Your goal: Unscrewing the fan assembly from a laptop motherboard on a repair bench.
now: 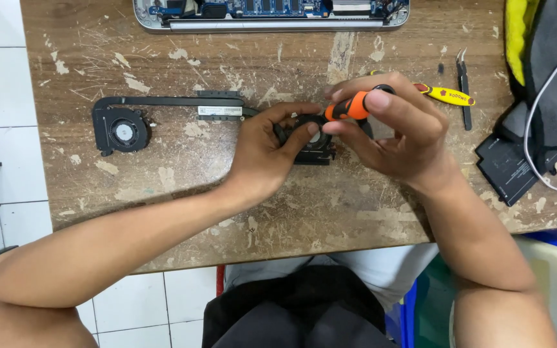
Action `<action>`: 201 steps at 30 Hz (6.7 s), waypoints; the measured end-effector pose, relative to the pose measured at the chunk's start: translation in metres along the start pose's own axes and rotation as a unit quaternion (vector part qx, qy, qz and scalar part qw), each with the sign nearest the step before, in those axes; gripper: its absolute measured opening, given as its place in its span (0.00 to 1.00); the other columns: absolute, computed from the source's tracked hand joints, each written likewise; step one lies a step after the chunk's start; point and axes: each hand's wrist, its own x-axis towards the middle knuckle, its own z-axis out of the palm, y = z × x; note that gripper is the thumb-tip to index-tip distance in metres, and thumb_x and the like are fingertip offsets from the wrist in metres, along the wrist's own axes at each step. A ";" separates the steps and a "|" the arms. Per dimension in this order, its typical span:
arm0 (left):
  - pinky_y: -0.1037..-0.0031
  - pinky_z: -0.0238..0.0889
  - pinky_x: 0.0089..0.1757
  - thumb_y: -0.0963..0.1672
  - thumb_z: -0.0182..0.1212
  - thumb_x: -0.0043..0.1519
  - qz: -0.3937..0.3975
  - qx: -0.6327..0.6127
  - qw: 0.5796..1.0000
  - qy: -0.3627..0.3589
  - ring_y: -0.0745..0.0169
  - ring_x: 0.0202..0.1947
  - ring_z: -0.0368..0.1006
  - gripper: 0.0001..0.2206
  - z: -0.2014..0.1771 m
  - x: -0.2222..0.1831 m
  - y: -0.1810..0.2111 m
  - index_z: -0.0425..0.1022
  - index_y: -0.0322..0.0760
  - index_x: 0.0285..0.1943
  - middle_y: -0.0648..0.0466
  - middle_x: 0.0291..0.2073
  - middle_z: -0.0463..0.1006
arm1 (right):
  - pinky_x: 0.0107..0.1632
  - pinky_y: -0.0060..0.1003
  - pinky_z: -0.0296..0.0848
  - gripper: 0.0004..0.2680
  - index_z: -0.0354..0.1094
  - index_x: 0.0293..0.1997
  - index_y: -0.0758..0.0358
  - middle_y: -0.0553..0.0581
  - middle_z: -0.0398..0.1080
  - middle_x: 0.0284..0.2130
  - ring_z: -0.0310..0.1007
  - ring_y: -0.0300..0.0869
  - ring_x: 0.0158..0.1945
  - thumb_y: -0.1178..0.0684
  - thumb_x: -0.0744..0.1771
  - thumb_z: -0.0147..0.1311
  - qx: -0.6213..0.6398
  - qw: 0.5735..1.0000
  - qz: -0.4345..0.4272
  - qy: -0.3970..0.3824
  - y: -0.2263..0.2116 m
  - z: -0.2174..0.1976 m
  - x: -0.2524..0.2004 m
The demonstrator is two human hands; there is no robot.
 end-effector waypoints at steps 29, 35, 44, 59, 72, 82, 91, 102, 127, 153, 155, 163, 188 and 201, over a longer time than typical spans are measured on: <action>0.79 0.78 0.43 0.42 0.80 0.57 0.004 0.025 1.000 -0.014 0.69 0.40 0.83 0.23 0.001 -0.003 0.006 0.81 0.41 0.62 0.56 0.44 0.88 | 0.44 0.46 0.76 0.27 0.58 0.78 0.53 0.67 0.72 0.46 0.73 0.54 0.43 0.64 0.75 0.77 -0.081 0.997 0.003 0.001 0.011 0.000 -0.026; 0.80 0.75 0.36 0.40 0.79 0.59 -0.005 0.015 0.999 -0.028 0.70 0.30 0.79 0.24 0.001 -0.002 0.005 0.79 0.39 0.66 0.56 0.34 0.86 | 0.64 0.50 0.86 0.24 0.48 0.79 0.53 0.80 0.73 0.63 0.82 0.65 0.65 0.71 0.77 0.58 0.056 0.997 0.022 -0.050 -0.005 -0.013 0.003; 0.78 0.79 0.44 0.38 0.78 0.58 -0.003 -0.041 0.999 -0.020 0.68 0.41 0.83 0.25 0.006 0.000 -0.004 0.78 0.37 0.66 0.51 0.43 0.89 | 0.56 0.49 0.78 0.21 0.56 0.73 0.56 0.71 0.71 0.55 0.74 0.60 0.54 0.63 0.75 0.68 -0.023 0.999 0.033 -0.031 -0.005 -0.011 0.000; 0.76 0.80 0.51 0.37 0.78 0.59 0.010 -0.033 0.999 -0.014 0.62 0.49 0.84 0.24 0.004 -0.001 -0.002 0.78 0.37 0.65 0.49 0.55 0.86 | 0.62 0.46 0.84 0.28 0.49 0.81 0.49 0.73 0.74 0.61 0.83 0.57 0.62 0.71 0.76 0.62 0.077 0.993 0.082 -0.028 -0.002 -0.007 -0.008; 0.68 0.85 0.56 0.36 0.76 0.58 0.008 -0.056 0.998 -0.023 0.53 0.54 0.88 0.29 0.004 -0.001 0.004 0.72 0.35 0.70 0.46 0.55 0.87 | 0.63 0.46 0.88 0.32 0.44 0.85 0.47 0.77 0.75 0.62 0.85 0.60 0.61 0.74 0.76 0.63 0.033 0.999 0.037 -0.016 -0.006 -0.008 -0.002; 0.81 0.77 0.44 0.36 0.74 0.62 0.057 -0.069 0.996 -0.025 0.67 0.41 0.79 0.27 0.004 -0.005 -0.006 0.73 0.38 0.72 0.47 0.58 0.85 | 0.48 0.44 0.79 0.33 0.48 0.83 0.48 0.68 0.68 0.46 0.77 0.53 0.46 0.67 0.75 0.75 -0.048 0.999 0.014 0.002 -0.001 0.002 -0.013; 0.74 0.78 0.59 0.34 0.74 0.61 0.061 -0.101 0.993 -0.029 0.61 0.53 0.82 0.29 0.004 -0.005 -0.006 0.72 0.39 0.72 0.48 0.58 0.85 | 0.51 0.43 0.81 0.27 0.54 0.80 0.51 0.71 0.75 0.53 0.81 0.56 0.51 0.71 0.75 0.67 -0.009 0.997 0.043 -0.056 0.004 -0.001 -0.016; 0.75 0.80 0.50 0.36 0.74 0.63 0.059 -0.076 0.995 -0.024 0.63 0.43 0.79 0.28 0.002 -0.007 -0.009 0.72 0.41 0.73 0.51 0.48 0.84 | 0.59 0.46 0.82 0.29 0.48 0.83 0.48 0.70 0.77 0.59 0.82 0.58 0.58 0.72 0.77 0.61 0.028 0.996 0.056 -0.056 -0.005 -0.001 -0.004; 0.61 0.75 0.69 0.36 0.75 0.62 0.068 -0.054 0.996 -0.025 0.58 0.50 0.87 0.38 0.002 -0.005 -0.004 0.60 0.45 0.81 0.55 0.46 0.88 | 0.49 0.51 0.91 0.33 0.41 0.72 0.56 0.75 0.64 0.45 0.83 0.63 0.43 0.77 0.69 0.68 0.103 0.993 0.004 0.063 0.013 -0.002 0.003; 0.66 0.85 0.56 0.40 0.66 0.65 -0.088 -0.054 0.992 -0.067 0.52 0.55 0.87 0.18 -0.009 0.003 0.007 0.72 0.46 0.64 0.48 0.56 0.85 | 0.43 0.28 0.74 0.21 0.37 0.57 0.54 0.90 0.74 0.53 0.82 0.53 0.42 0.76 0.75 0.50 0.129 0.949 0.263 0.114 0.029 0.024 0.002; 0.64 0.86 0.56 0.40 0.66 0.65 -0.084 -0.056 0.993 -0.069 0.52 0.56 0.87 0.18 -0.009 0.003 0.005 0.72 0.45 0.64 0.48 0.56 0.85 | 0.48 0.34 0.78 0.22 0.37 0.58 0.55 0.90 0.73 0.53 0.82 0.57 0.47 0.77 0.75 0.49 0.133 0.953 0.249 0.111 0.032 0.024 0.002; 0.64 0.84 0.56 0.41 0.65 0.66 -0.074 -0.052 0.993 -0.071 0.51 0.56 0.86 0.18 -0.009 0.003 0.003 0.71 0.45 0.64 0.48 0.57 0.84 | 0.56 0.45 0.83 0.22 0.37 0.59 0.55 0.89 0.73 0.50 0.81 0.65 0.55 0.78 0.75 0.49 0.150 0.952 0.241 0.117 0.030 0.019 0.005; 0.71 0.66 0.17 0.43 0.64 0.70 -0.196 0.275 0.917 -0.215 0.61 0.10 0.69 0.39 -0.038 0.019 0.069 0.42 0.43 0.88 0.54 0.11 0.74 | 0.47 0.53 0.87 0.22 0.39 0.64 0.50 0.73 0.52 0.60 0.80 0.67 0.52 0.75 0.77 0.48 0.194 0.931 0.261 0.169 0.027 -0.002 0.001; 0.77 0.78 0.32 0.37 0.76 0.69 0.347 0.284 0.891 -0.071 0.61 0.32 0.77 0.10 -0.050 0.033 -0.003 0.84 0.30 0.58 0.52 0.39 0.74 | 0.52 0.61 0.86 0.18 0.39 0.65 0.50 0.91 0.70 0.46 0.79 0.70 0.46 0.66 0.75 0.50 0.346 0.871 0.315 0.151 0.023 0.002 -0.008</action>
